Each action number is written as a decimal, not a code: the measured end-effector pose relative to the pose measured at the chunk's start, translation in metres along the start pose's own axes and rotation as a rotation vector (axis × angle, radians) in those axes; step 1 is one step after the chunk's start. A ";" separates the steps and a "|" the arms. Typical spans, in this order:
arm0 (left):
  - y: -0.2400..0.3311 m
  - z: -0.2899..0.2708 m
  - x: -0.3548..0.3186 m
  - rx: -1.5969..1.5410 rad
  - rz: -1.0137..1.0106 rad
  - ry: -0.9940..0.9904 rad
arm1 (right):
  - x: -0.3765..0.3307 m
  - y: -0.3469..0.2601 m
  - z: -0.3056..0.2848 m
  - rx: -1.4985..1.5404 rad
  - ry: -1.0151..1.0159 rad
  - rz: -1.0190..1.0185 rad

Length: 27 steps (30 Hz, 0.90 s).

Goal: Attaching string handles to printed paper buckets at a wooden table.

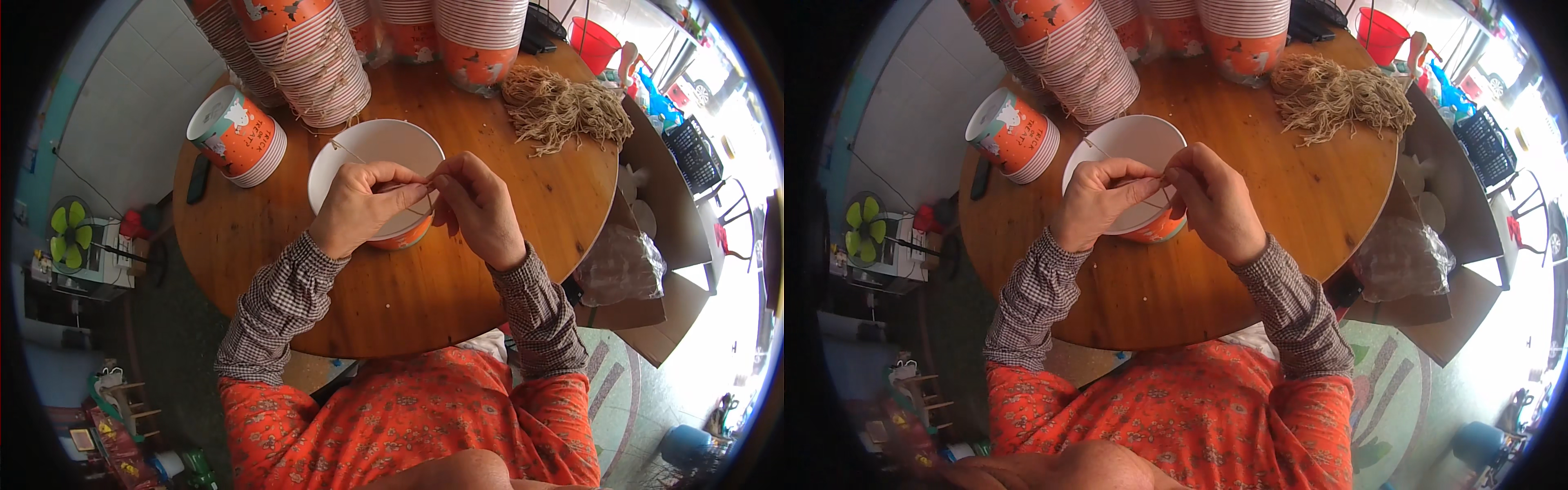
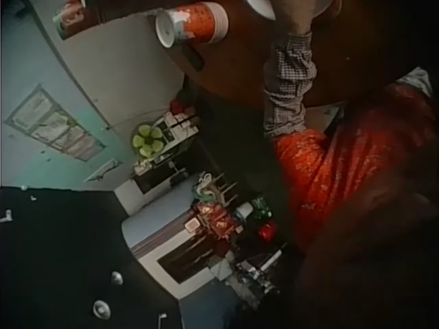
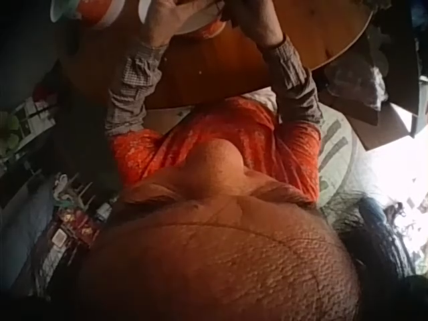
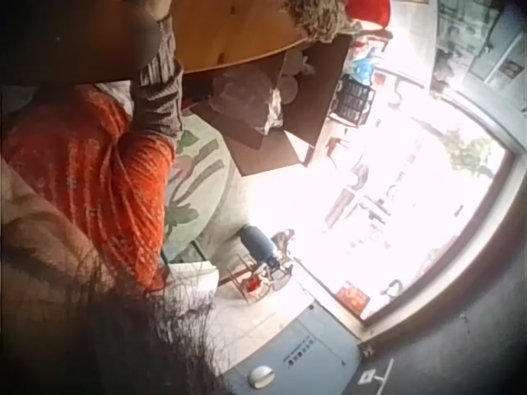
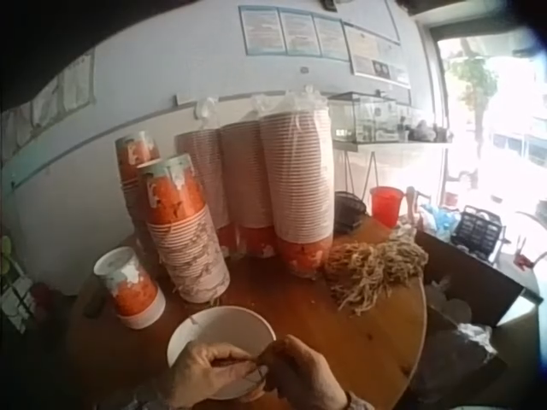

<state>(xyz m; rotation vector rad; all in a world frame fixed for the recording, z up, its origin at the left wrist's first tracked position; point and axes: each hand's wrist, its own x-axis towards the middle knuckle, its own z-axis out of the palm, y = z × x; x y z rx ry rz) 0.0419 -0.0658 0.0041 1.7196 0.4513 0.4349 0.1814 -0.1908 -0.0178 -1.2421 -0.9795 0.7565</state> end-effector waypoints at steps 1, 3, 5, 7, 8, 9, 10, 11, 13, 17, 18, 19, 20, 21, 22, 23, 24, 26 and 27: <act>0.000 -0.002 -0.001 0.052 0.055 0.002 | 0.000 -0.001 0.000 0.008 -0.009 0.019; 0.001 -0.003 -0.002 0.103 0.111 0.004 | 0.002 0.003 0.002 0.003 0.005 -0.028; 0.001 -0.003 -0.003 0.099 0.134 0.012 | 0.003 0.004 0.002 -0.003 0.021 -0.075; 0.000 -0.004 -0.004 0.133 0.151 0.012 | 0.004 0.002 0.001 -0.086 0.015 -0.088; 0.000 -0.005 -0.005 0.167 0.169 0.009 | 0.004 0.000 0.001 -0.086 0.013 -0.088; 0.000 -0.004 -0.005 0.165 0.169 0.008 | 0.003 -0.001 0.001 -0.088 0.016 -0.065; 0.000 -0.003 -0.006 0.185 0.162 0.021 | 0.004 -0.002 0.001 -0.089 0.019 -0.043; 0.000 -0.002 -0.007 0.205 0.155 0.033 | 0.004 -0.001 0.000 -0.090 0.019 -0.042; 0.000 0.003 -0.010 0.303 0.253 0.067 | 0.004 0.002 0.002 -0.105 0.041 -0.082; 0.002 0.003 -0.014 0.704 0.513 0.081 | 0.007 0.009 0.004 -0.102 0.092 -0.111; 0.003 0.004 -0.015 0.703 0.513 0.080 | 0.009 0.011 0.005 -0.164 0.127 -0.168; 0.006 0.005 -0.016 0.817 0.616 0.086 | 0.010 0.013 0.005 -0.226 0.161 -0.226; 0.008 0.006 -0.017 0.931 0.721 0.093 | 0.009 0.011 0.006 -0.227 0.163 -0.225; 0.009 0.007 -0.018 0.933 0.719 0.093 | 0.009 0.007 0.009 -0.260 0.181 -0.250; 0.010 0.007 -0.019 0.949 0.735 0.091 | 0.008 0.004 0.011 -0.294 0.199 -0.275; 0.011 0.008 -0.020 0.964 0.750 0.089 | 0.009 0.005 0.011 -0.294 0.199 -0.276; 0.007 0.009 -0.020 0.966 0.751 0.092 | 0.011 0.006 0.010 -0.296 0.188 -0.273; -0.004 0.011 -0.018 0.803 0.736 0.216 | 0.011 0.002 0.009 -0.300 0.175 -0.274; -0.003 0.012 -0.021 0.801 0.737 0.215 | 0.010 -0.004 0.006 -0.313 0.141 -0.268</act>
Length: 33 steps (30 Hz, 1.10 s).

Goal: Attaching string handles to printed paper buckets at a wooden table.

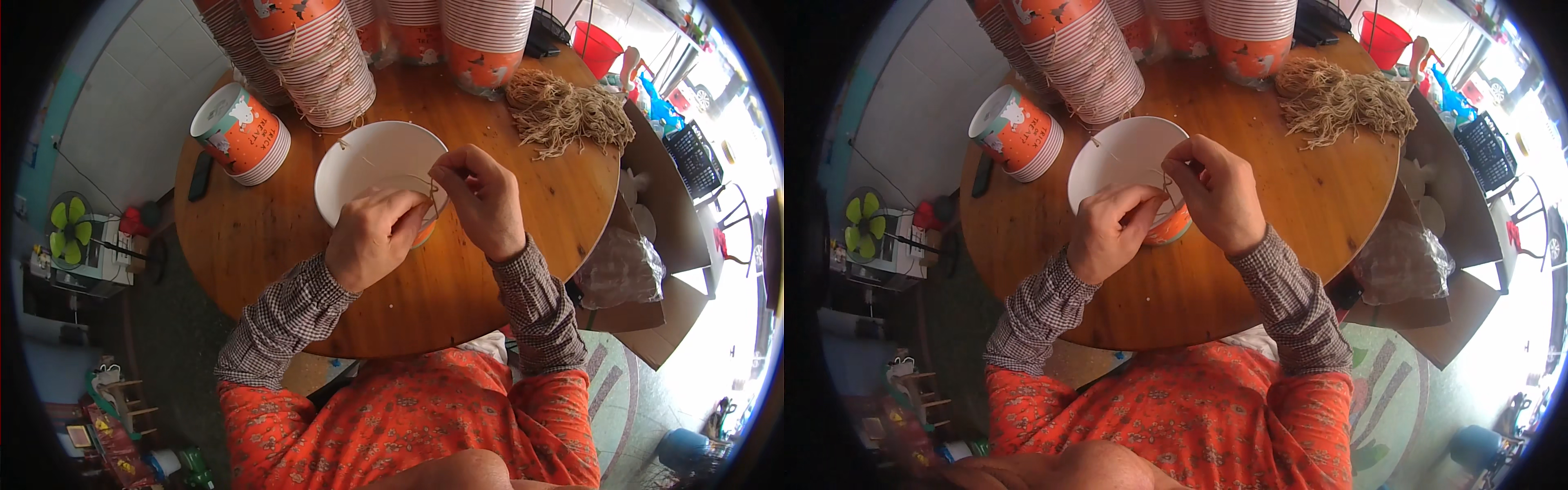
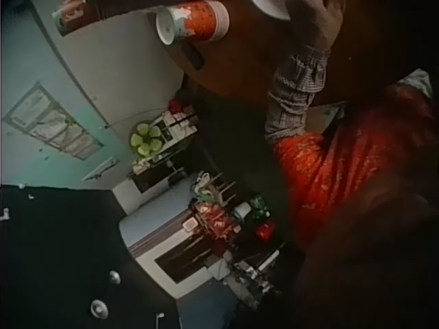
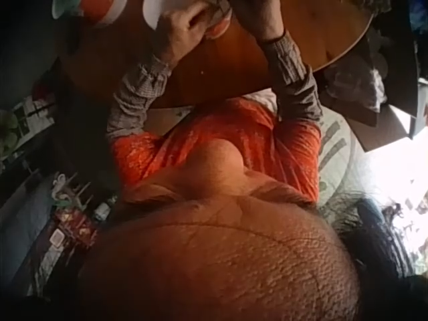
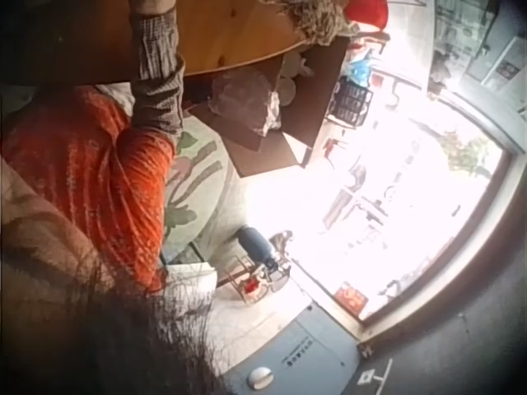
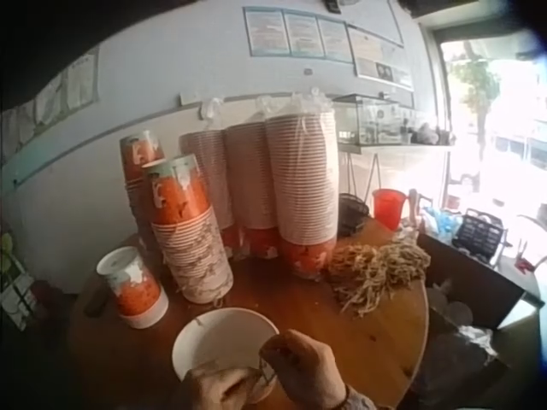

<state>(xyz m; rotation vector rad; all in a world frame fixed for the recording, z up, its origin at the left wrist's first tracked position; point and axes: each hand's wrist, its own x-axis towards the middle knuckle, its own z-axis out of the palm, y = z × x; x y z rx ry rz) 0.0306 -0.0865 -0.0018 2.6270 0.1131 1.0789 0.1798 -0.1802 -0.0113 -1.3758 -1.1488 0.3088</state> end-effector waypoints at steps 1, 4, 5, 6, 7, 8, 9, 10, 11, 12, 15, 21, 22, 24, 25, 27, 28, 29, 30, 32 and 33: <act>0.005 -0.002 -0.001 -0.108 -0.231 -0.089 | 0.001 -0.004 -0.003 -0.008 -0.036 -0.001; 0.008 -0.001 -0.002 -0.272 -0.427 -0.100 | 0.004 -0.010 -0.004 -0.033 -0.115 -0.227; 0.009 -0.001 -0.002 -0.327 -0.392 -0.026 | 0.004 -0.009 -0.002 -0.036 -0.117 -0.230; 0.008 -0.002 -0.002 -0.330 -0.389 -0.023 | 0.004 -0.007 0.000 0.087 -0.174 -0.199; 0.008 -0.003 -0.002 -0.365 -0.368 -0.030 | 0.005 -0.006 0.001 0.211 -0.231 -0.167; 0.008 -0.004 -0.002 -0.400 -0.348 -0.038 | 0.008 -0.005 0.000 0.206 -0.231 -0.169; 0.008 -0.006 -0.003 -0.402 -0.346 -0.035 | 0.011 -0.005 -0.003 0.170 -0.289 -0.161; 0.007 -0.007 -0.003 -0.418 -0.315 -0.013 | 0.012 -0.005 -0.005 0.133 -0.347 -0.151; 0.007 -0.009 -0.004 -0.433 -0.285 0.009 | 0.012 -0.011 -0.008 0.130 -0.348 -0.153; 0.006 -0.013 -0.006 -0.432 -0.287 0.014 | 0.012 -0.019 -0.011 0.036 -0.377 -0.137; 0.001 -0.023 -0.012 -0.344 -0.299 -0.067 | 0.007 -0.031 -0.014 -0.047 -0.405 -0.101; 0.012 -0.037 -0.021 -0.273 -0.340 -0.111 | -0.001 -0.049 -0.013 -0.175 -0.530 -0.172; 0.013 -0.039 -0.022 -0.233 -0.307 -0.116 | -0.002 -0.049 -0.011 -0.206 -0.513 -0.232; 0.013 -0.041 -0.024 -0.192 -0.276 -0.118 | -0.004 -0.053 -0.006 -0.224 -0.505 -0.287; 0.013 -0.041 -0.025 -0.247 -0.281 -0.076 | -0.005 -0.055 -0.003 -0.238 -0.497 -0.342; 0.011 -0.041 -0.028 -0.305 -0.285 -0.033 | -0.006 -0.057 0.003 -0.260 -0.483 -0.397; 0.010 -0.040 -0.030 -0.361 -0.295 -0.006 | -0.007 -0.058 0.005 -0.281 -0.466 -0.449; 0.009 -0.040 -0.032 -0.417 -0.305 0.020 | -0.008 -0.060 0.007 -0.283 -0.467 -0.448; 0.010 -0.040 -0.033 -0.419 -0.304 0.021 | -0.007 -0.063 0.010 -0.312 -0.461 -0.489; 0.014 -0.039 -0.035 -0.499 -0.388 0.031 | -0.007 -0.067 0.013 -0.344 -0.457 -0.529; 0.013 -0.040 -0.037 -0.500 -0.390 0.032 | -0.007 -0.069 0.014 -0.379 -0.445 -0.542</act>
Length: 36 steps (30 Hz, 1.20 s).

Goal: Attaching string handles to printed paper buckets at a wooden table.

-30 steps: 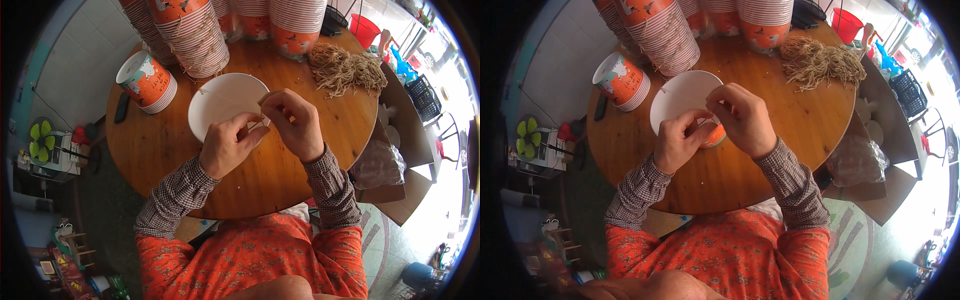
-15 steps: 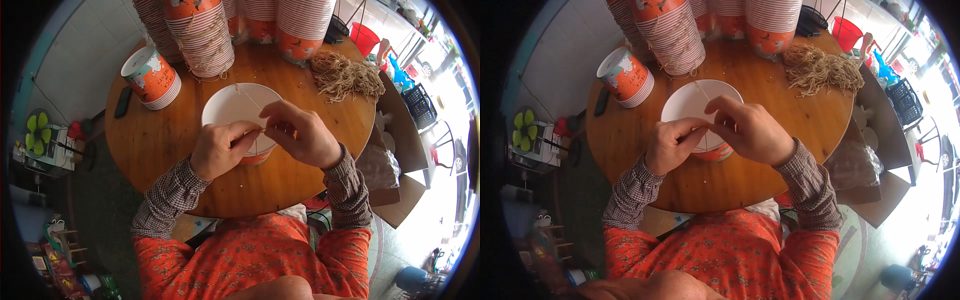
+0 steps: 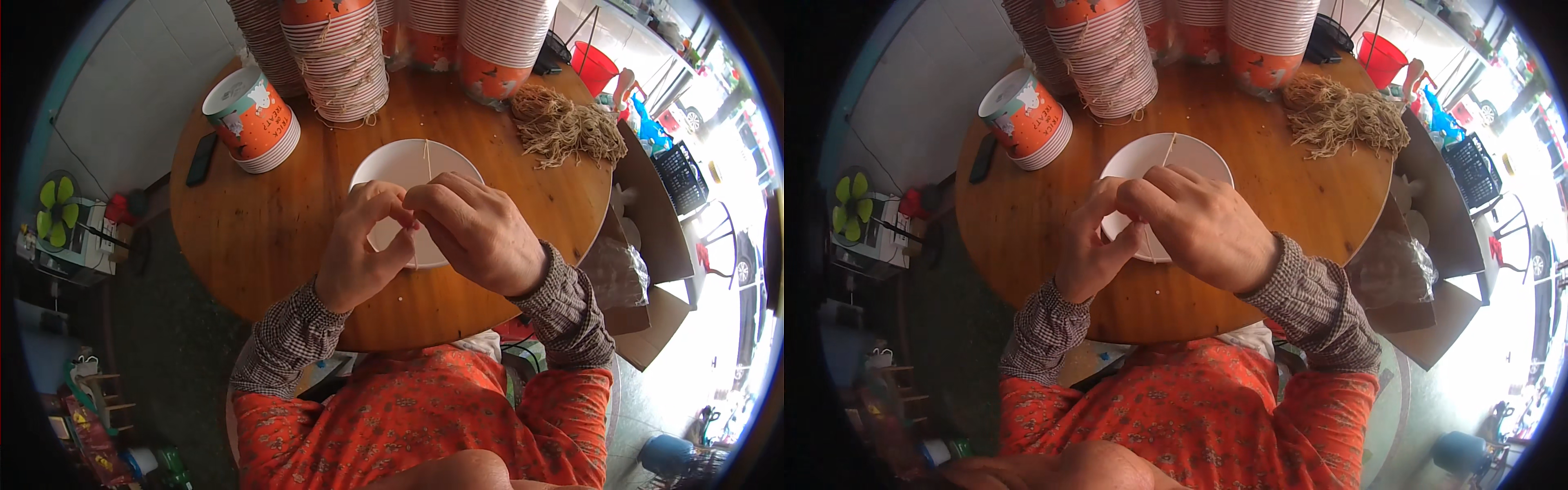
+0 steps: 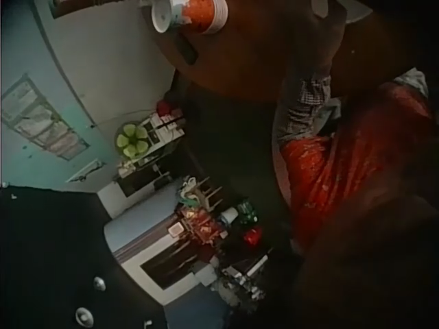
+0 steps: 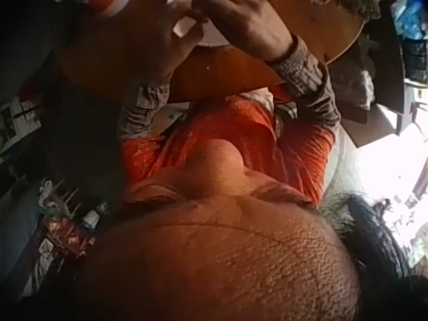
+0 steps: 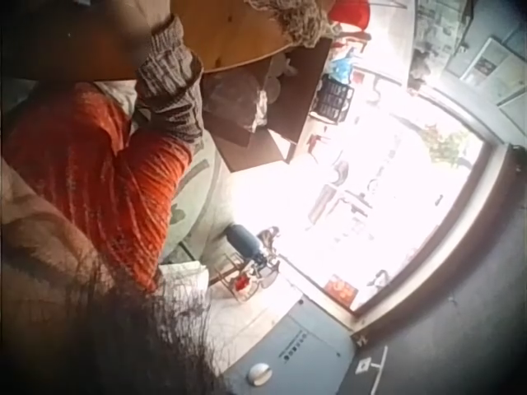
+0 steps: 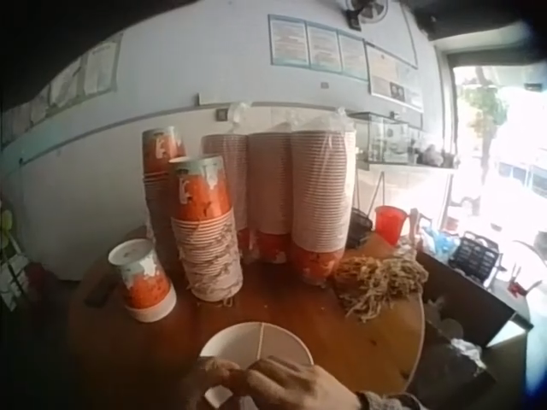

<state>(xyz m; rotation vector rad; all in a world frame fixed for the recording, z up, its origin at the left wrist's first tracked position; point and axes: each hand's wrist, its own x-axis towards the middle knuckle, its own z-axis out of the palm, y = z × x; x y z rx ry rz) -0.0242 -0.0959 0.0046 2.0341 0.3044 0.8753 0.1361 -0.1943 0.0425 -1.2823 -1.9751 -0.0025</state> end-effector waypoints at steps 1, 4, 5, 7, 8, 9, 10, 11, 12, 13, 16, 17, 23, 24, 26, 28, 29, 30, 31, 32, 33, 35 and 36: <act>-0.001 -0.002 -0.001 0.015 0.016 0.015 | 0.001 -0.001 0.000 -0.038 0.002 -0.003; -0.008 0.002 -0.010 0.004 -0.005 0.021 | 0.010 0.000 -0.005 -0.159 0.143 -0.068; -0.010 0.005 -0.014 -0.022 -0.041 0.010 | 0.011 0.005 -0.009 -0.190 0.174 -0.053; -0.011 0.007 -0.018 0.118 0.062 0.025 | 0.016 0.008 -0.019 -0.285 0.217 -0.027; -0.008 0.007 -0.021 0.182 0.099 0.030 | 0.019 0.015 -0.020 -0.338 0.246 -0.034; -0.006 0.008 -0.023 0.247 0.137 0.036 | 0.023 0.020 -0.023 -0.379 0.295 -0.059; -0.009 0.009 -0.024 0.244 0.137 0.036 | 0.027 0.025 -0.026 -0.420 0.344 -0.085; -0.014 0.010 -0.026 0.276 0.148 0.042 | 0.030 0.029 -0.029 -0.415 0.360 -0.032; -0.016 0.011 -0.026 0.306 0.161 0.047 | 0.031 0.033 -0.030 -0.419 0.360 -0.032; -0.016 0.009 -0.025 0.303 0.165 0.047 | 0.031 0.037 -0.029 -0.433 0.390 -0.022; -0.014 0.005 -0.023 0.375 0.122 0.021 | 0.029 0.040 -0.028 -0.443 0.427 0.022; -0.015 0.007 -0.023 0.419 0.171 0.021 | 0.028 0.039 -0.027 -0.440 0.434 0.060; -0.025 0.015 -0.028 0.504 0.297 0.029 | 0.018 0.042 -0.033 -0.406 0.355 0.014; -0.029 0.014 -0.030 0.553 0.335 0.049 | 0.012 0.041 -0.035 -0.409 0.352 0.006; -0.038 0.009 -0.029 0.547 0.338 0.086 | -0.007 0.044 -0.035 -0.398 0.230 0.123; -0.048 0.003 -0.026 0.542 0.346 0.120 | -0.029 0.051 -0.031 -0.383 0.210 0.172; -0.054 -0.001 -0.026 0.553 0.352 0.144 | -0.038 0.056 -0.027 -0.331 0.167 0.216; -0.057 -0.004 -0.025 0.565 0.358 0.166 | -0.046 0.061 -0.022 -0.278 0.126 0.260; -0.056 -0.008 -0.023 0.566 0.366 0.172 | -0.052 0.065 -0.014 -0.219 0.109 0.255; -0.055 -0.012 -0.021 0.535 0.364 0.199 | -0.058 0.070 -0.006 -0.160 0.093 0.250; -0.056 -0.014 -0.018 0.497 0.362 0.221 | -0.064 0.077 0.002 -0.132 0.099 0.260; -0.060 -0.016 -0.014 0.446 0.329 0.268 | -0.069 0.083 0.025 0.149 0.224 0.425; -0.061 -0.017 -0.013 0.394 0.293 0.313 | -0.071 0.088 0.037 0.439 0.344 0.586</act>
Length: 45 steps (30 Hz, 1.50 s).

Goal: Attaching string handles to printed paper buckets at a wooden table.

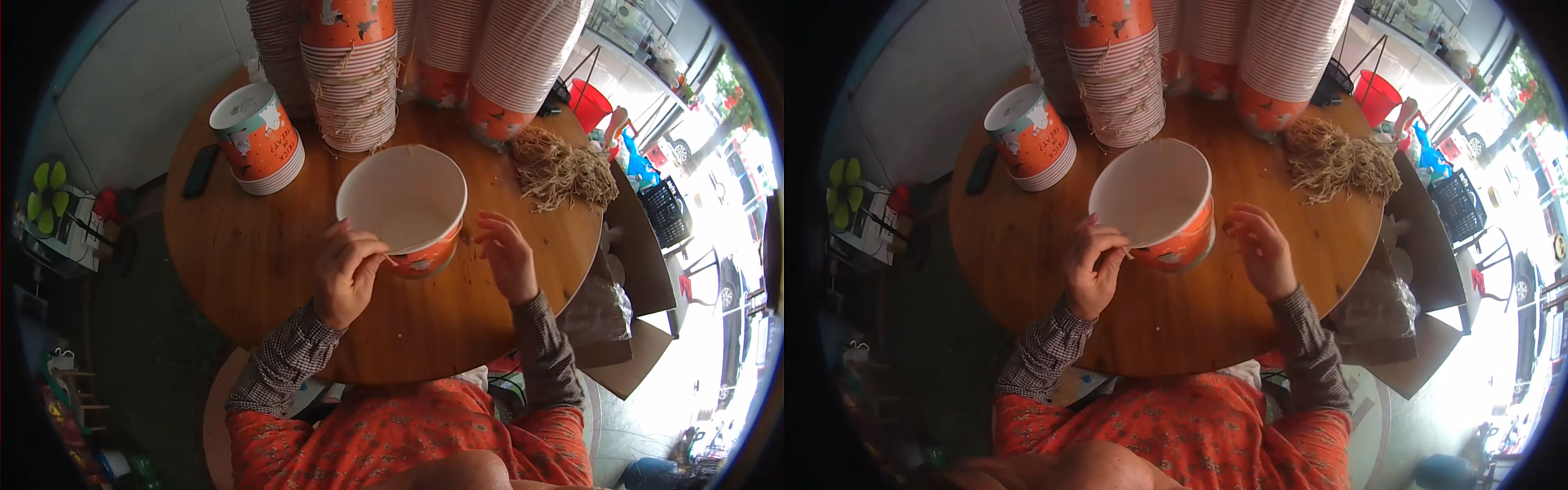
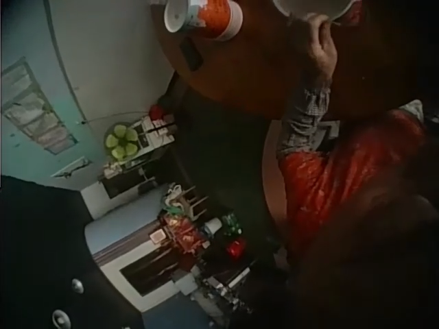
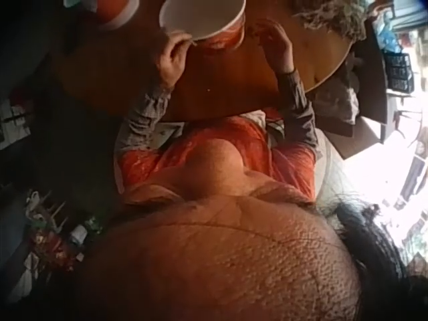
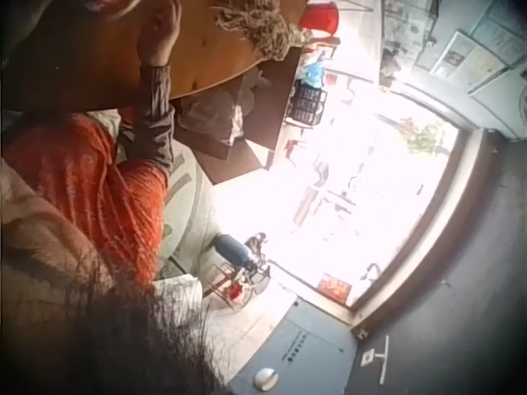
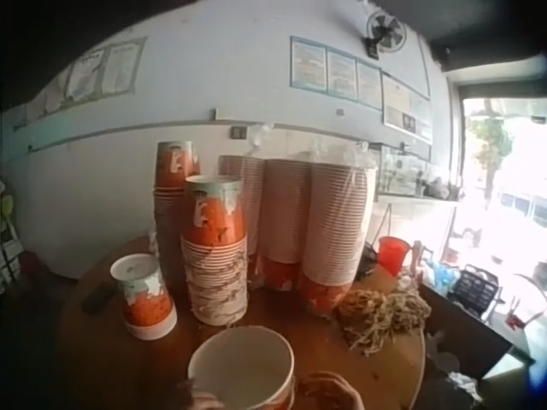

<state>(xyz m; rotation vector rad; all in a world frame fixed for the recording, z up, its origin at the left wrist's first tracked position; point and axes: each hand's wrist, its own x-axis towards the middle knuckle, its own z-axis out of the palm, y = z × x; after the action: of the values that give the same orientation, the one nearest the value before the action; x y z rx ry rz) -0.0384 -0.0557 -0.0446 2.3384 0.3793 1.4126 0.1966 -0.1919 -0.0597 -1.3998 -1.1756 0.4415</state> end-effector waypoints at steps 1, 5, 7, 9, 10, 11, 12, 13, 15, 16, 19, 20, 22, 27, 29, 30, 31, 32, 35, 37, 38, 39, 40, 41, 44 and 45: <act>-0.003 0.001 0.000 -0.030 -0.028 0.014 | -0.003 0.015 0.006 0.054 0.077 0.002; -0.009 0.002 0.002 -0.052 -0.047 0.066 | -0.006 0.028 0.027 0.322 0.097 0.304; -0.014 0.002 0.001 -0.096 -0.049 0.078 | -0.005 0.029 0.038 0.470 0.022 0.407; -0.019 0.001 0.001 -0.104 -0.030 0.058 | -0.003 0.026 0.045 0.509 0.027 0.379; -0.020 0.000 0.002 -0.113 -0.019 0.034 | -0.003 0.024 0.046 0.551 0.072 0.354; -0.019 0.001 0.004 -0.111 -0.015 0.041 | 0.000 0.022 0.047 0.592 0.117 0.329; -0.014 0.002 0.009 -0.090 -0.027 0.096 | 0.005 0.017 0.046 0.549 0.168 0.261; -0.011 0.002 0.012 -0.069 -0.040 0.152 | 0.012 0.011 0.044 0.506 0.217 0.194; -0.013 -0.001 0.016 -0.044 -0.024 0.179 | 0.037 -0.006 0.031 0.429 0.299 0.076; -0.014 -0.001 0.017 -0.029 -0.009 0.196 | 0.056 -0.016 0.026 0.275 0.377 -0.059; -0.024 -0.001 0.006 -0.053 -0.005 0.022 | 0.124 -0.039 0.001 0.107 0.420 -0.284; -0.029 0.005 0.000 -0.063 -0.005 -0.010 | 0.147 -0.051 -0.004 0.044 0.418 -0.330; -0.030 0.014 -0.013 -0.084 -0.019 -0.066 | 0.192 -0.086 -0.004 -0.341 0.492 -0.505; -0.025 0.034 -0.028 -0.171 -0.053 -0.239 | 0.292 -0.150 0.023 -0.854 0.451 -0.929; -0.025 0.032 -0.027 -0.171 -0.042 -0.251 | 0.319 -0.164 0.041 -0.897 0.380 -0.954; -0.026 0.031 -0.026 -0.168 -0.041 -0.241 | 0.328 -0.166 0.053 -0.893 0.346 -0.953; -0.027 0.028 -0.027 -0.159 -0.042 -0.230 | 0.329 -0.173 0.068 -0.879 0.297 -1.041; -0.027 0.026 -0.029 -0.155 -0.050 -0.226 | 0.329 -0.177 0.080 -0.872 0.289 -1.042; -0.027 0.025 -0.027 -0.153 -0.065 -0.231 | 0.344 -0.181 0.095 -0.904 0.225 -1.012; -0.023 0.029 -0.029 -0.191 -0.054 -0.272 | 0.361 -0.180 0.096 -1.017 0.246 -0.950; -0.021 0.031 -0.029 -0.197 -0.040 -0.271 | 0.370 -0.180 0.096 -1.019 0.246 -0.950; -0.021 0.032 -0.031 -0.199 -0.043 -0.272 | 0.379 -0.178 0.097 -1.038 0.207 -0.884; -0.022 0.033 -0.033 -0.210 -0.039 -0.285 | 0.384 -0.172 0.096 -1.057 0.169 -0.818; -0.022 0.034 -0.034 -0.223 -0.034 -0.299 | 0.386 -0.162 0.096 -1.060 0.169 -0.815; -0.025 0.033 -0.037 -0.220 -0.033 -0.299 | 0.378 -0.146 0.107 -1.033 0.200 -0.808; -0.024 0.033 -0.037 -0.221 -0.037 -0.299 | 0.377 -0.144 0.106 -1.033 0.197 -0.807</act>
<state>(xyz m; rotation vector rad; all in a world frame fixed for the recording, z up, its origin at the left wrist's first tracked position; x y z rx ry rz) -0.0266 -0.0552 -0.0985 2.2978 0.1700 1.0094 0.2118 0.1463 0.1842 -1.5573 -1.7581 -0.9809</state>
